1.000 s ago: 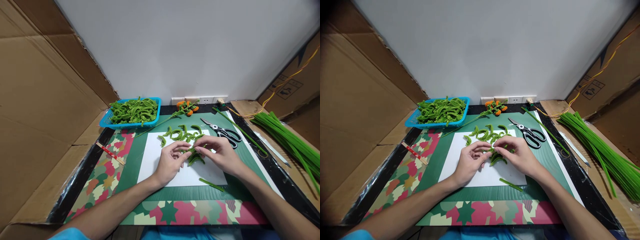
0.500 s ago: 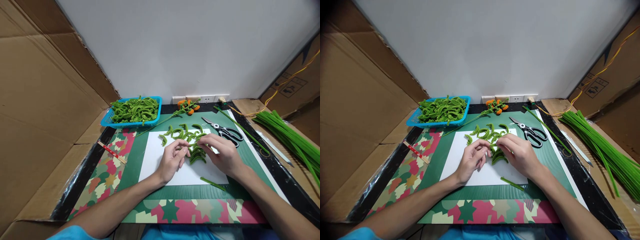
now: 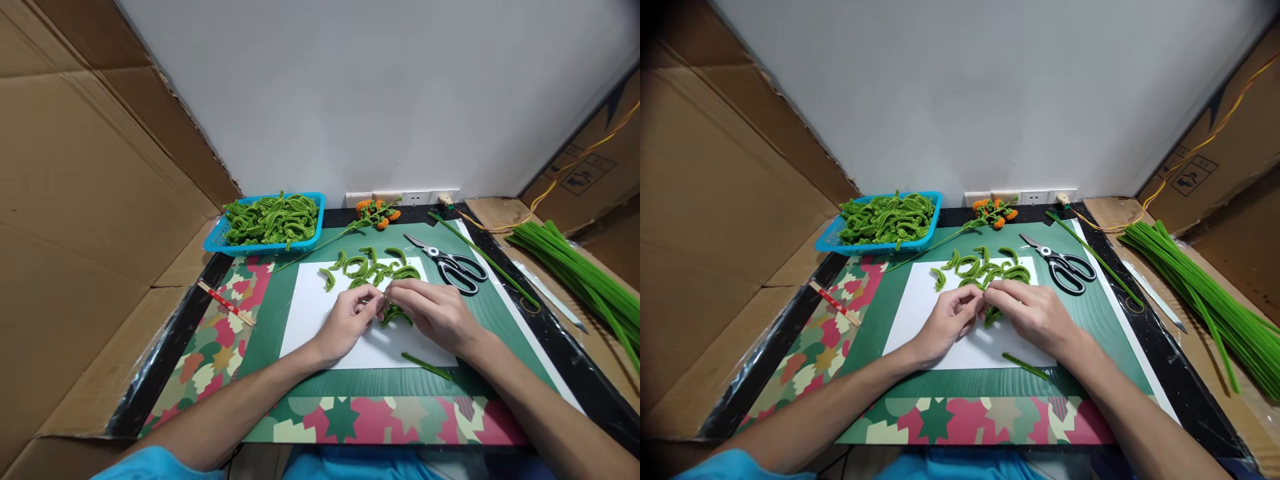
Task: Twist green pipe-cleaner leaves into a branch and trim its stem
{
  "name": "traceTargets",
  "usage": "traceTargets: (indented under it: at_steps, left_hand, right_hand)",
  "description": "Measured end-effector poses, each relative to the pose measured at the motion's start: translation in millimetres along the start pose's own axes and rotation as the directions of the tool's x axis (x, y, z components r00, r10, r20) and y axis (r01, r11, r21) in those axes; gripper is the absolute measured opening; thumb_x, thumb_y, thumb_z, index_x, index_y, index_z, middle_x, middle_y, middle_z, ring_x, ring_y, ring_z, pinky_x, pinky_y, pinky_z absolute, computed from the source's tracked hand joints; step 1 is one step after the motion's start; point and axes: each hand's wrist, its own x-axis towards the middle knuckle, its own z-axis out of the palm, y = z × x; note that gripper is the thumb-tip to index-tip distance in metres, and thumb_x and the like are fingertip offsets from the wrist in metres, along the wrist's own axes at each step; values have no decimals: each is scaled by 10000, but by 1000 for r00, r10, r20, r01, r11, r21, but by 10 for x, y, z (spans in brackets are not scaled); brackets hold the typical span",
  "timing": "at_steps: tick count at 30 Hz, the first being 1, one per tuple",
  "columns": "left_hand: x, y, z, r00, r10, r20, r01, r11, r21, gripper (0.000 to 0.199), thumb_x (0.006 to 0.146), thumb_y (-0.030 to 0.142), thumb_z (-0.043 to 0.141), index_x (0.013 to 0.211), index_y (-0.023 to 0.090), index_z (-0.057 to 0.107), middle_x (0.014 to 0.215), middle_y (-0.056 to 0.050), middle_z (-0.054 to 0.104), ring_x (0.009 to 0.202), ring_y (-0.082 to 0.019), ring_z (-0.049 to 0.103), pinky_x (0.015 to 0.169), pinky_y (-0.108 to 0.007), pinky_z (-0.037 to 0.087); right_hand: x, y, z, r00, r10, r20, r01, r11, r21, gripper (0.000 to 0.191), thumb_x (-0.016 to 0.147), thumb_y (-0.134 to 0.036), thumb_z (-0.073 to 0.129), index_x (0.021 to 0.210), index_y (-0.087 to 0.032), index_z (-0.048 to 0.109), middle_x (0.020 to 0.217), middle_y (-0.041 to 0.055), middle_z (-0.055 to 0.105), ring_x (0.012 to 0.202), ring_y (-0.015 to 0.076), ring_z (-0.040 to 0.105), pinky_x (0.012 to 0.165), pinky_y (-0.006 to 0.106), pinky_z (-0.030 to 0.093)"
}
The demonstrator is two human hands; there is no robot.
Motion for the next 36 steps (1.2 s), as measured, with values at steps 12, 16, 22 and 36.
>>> traceTargets:
  at_steps: [12, 16, 22, 36]
  left_hand:
    - [-36, 28, 6, 996, -45, 81, 40, 997, 68, 415, 1052, 554, 603, 893, 171, 584, 752, 26, 545, 529, -69, 408, 480, -217, 290]
    - [-45, 39, 6, 992, -59, 109, 48, 993, 107, 434, 1064, 563, 573, 882, 170, 589, 731, 26, 524, 571, -86, 436, 498, -213, 319]
    - [-61, 39, 30, 994, -25, 111, 16, 997, 78, 434, 1065, 563, 573, 892, 166, 596, 743, 27, 529, 536, -71, 418, 484, -216, 316]
    - [-81, 38, 38, 1000, 10, 9, -10, 998, 63, 406, 1007, 564, 668, 1066, 164, 629, 709, 54, 520, 486, -62, 445, 447, -199, 314]
  right_hand:
    - [90, 18, -84, 977, 158, 142, -182, 967, 177, 150, 1083, -199, 578, 1119, -222, 722, 1115, 99, 765, 976, 209, 747, 785, 305, 601]
    - [85, 25, -100, 951, 198, 236, -270, 905, 329, 75, 1077, -220, 611, 1063, -209, 683, 1010, 68, 742, 912, 188, 723, 780, 292, 575]
    - [86, 2, -95, 923, 300, 242, -378, 824, 421, 155, 1052, -306, 683, 937, -203, 667, 856, 25, 703, 746, 147, 656, 658, 262, 497]
    - [133, -61, -94, 932, 347, 104, -352, 805, 478, 159, 1011, -271, 733, 866, -211, 707, 792, 41, 728, 693, 170, 671, 626, 295, 541]
